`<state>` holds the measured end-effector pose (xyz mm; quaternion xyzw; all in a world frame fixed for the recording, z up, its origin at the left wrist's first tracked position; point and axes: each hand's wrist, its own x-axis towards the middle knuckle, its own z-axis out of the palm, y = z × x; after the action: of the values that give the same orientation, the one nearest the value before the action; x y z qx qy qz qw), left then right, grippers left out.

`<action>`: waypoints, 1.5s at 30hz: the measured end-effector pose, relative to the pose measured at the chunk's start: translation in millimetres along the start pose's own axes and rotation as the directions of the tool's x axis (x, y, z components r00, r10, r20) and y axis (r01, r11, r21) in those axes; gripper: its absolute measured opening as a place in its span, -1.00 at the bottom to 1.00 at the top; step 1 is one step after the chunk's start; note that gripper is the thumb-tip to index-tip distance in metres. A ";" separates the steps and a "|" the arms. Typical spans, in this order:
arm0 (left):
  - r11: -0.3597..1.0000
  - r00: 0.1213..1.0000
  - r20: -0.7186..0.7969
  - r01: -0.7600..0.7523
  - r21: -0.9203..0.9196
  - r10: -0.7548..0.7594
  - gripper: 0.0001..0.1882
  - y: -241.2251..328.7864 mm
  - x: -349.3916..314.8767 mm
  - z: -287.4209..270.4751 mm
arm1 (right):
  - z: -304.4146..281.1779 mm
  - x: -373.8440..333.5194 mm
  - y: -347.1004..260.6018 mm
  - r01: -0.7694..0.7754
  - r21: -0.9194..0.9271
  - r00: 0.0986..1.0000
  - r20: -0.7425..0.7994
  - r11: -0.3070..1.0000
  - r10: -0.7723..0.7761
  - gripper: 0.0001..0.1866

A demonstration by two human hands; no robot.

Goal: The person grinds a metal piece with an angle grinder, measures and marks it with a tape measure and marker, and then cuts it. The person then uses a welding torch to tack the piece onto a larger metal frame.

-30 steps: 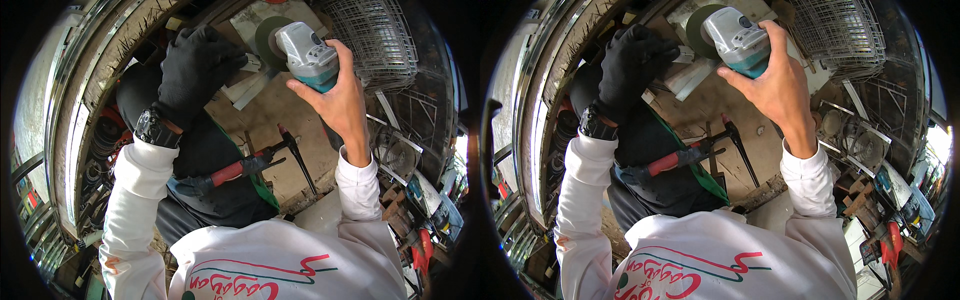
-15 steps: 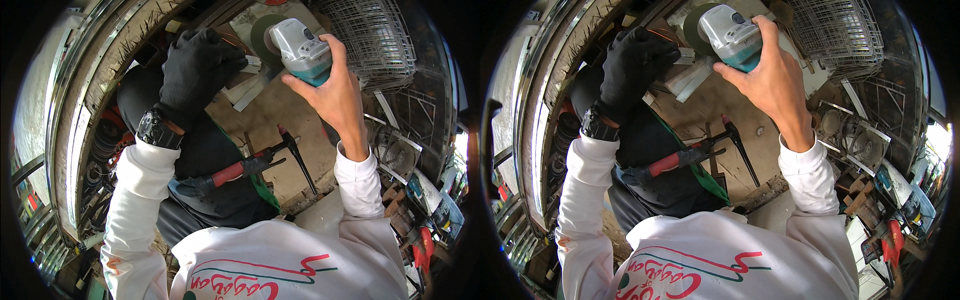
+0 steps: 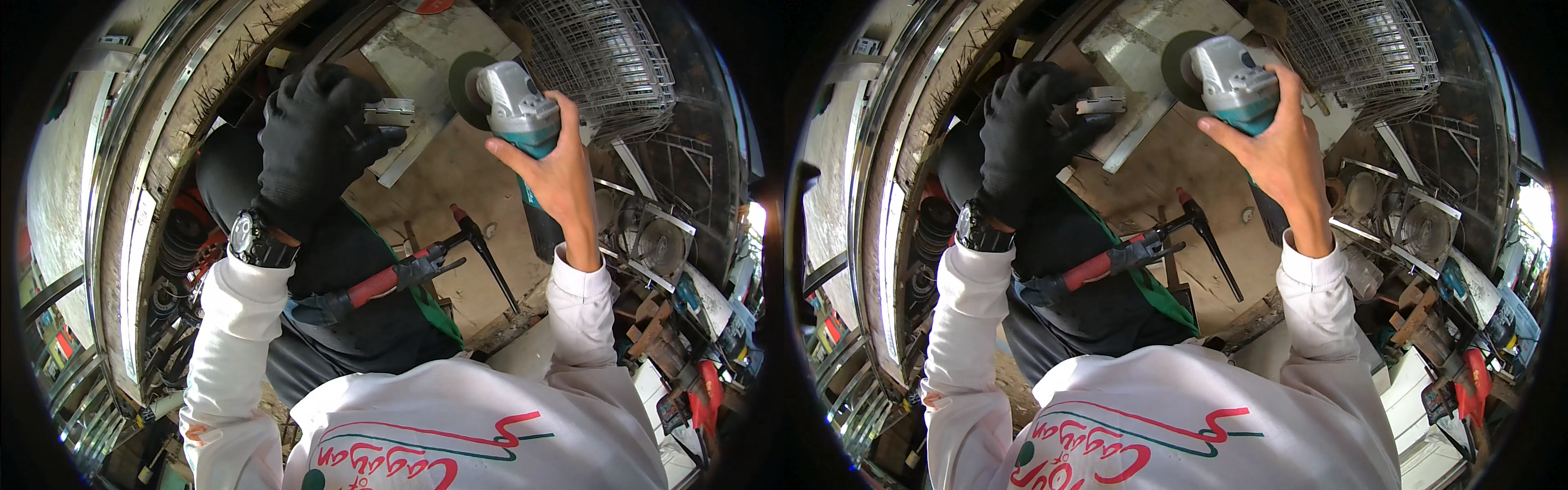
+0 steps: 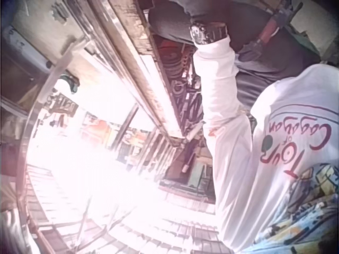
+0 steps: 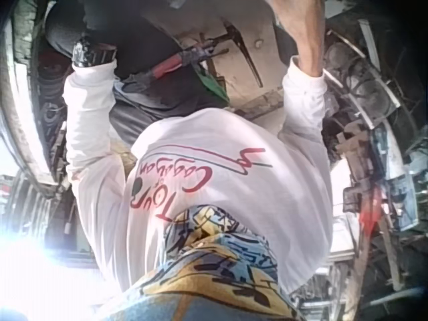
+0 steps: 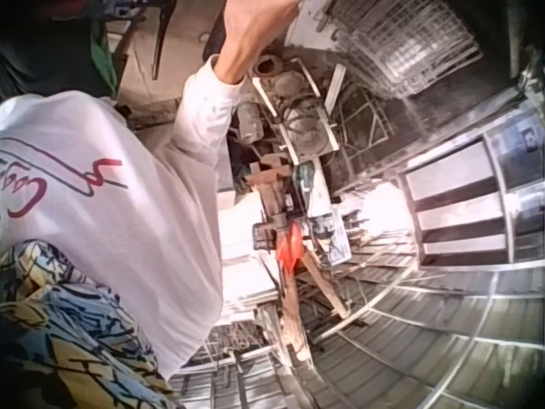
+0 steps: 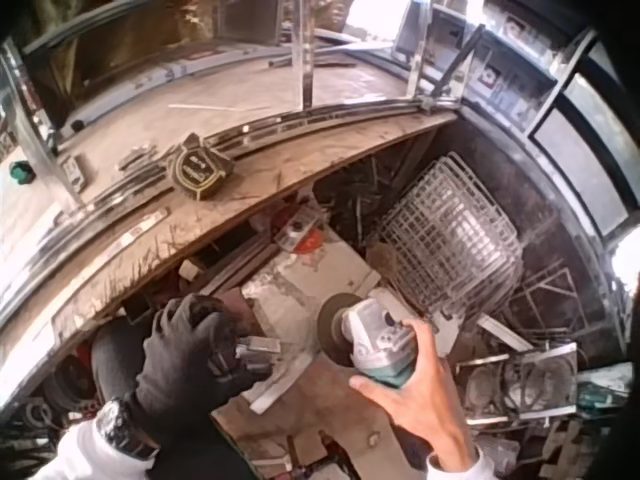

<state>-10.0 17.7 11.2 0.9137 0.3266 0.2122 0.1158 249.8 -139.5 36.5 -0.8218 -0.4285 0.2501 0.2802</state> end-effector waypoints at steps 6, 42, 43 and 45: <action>0.879 0.951 0.037 -0.269 -0.394 0.308 -0.47 0.4 43.7 8.7 | -3.2 -28.7 35.9 0.006 -0.022 0.999 -0.043 1.000 -0.007 0.01; 0.922 0.975 0.131 0.212 -0.323 -0.178 -0.77 11.0 -2.5 3.6 | 2.1 -34.0 14.7 0.137 0.104 0.989 0.035 0.985 -0.141 0.03; 0.910 0.973 0.127 0.226 -0.348 -0.193 -0.77 11.2 -2.8 4.4 | 1.3 -34.4 14.5 0.137 0.095 0.989 0.043 0.986 -0.142 0.04; 0.913 0.980 0.098 0.195 -0.359 -0.171 -0.77 9.8 -3.2 6.9 | 0.1 -37.6 13.6 0.134 0.077 0.988 0.060 0.988 -0.139 0.05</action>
<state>-3.6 7.6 7.5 0.8477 0.3616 0.2280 0.3141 238.4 -177.6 33.6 -0.7713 -0.4834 0.2722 0.3122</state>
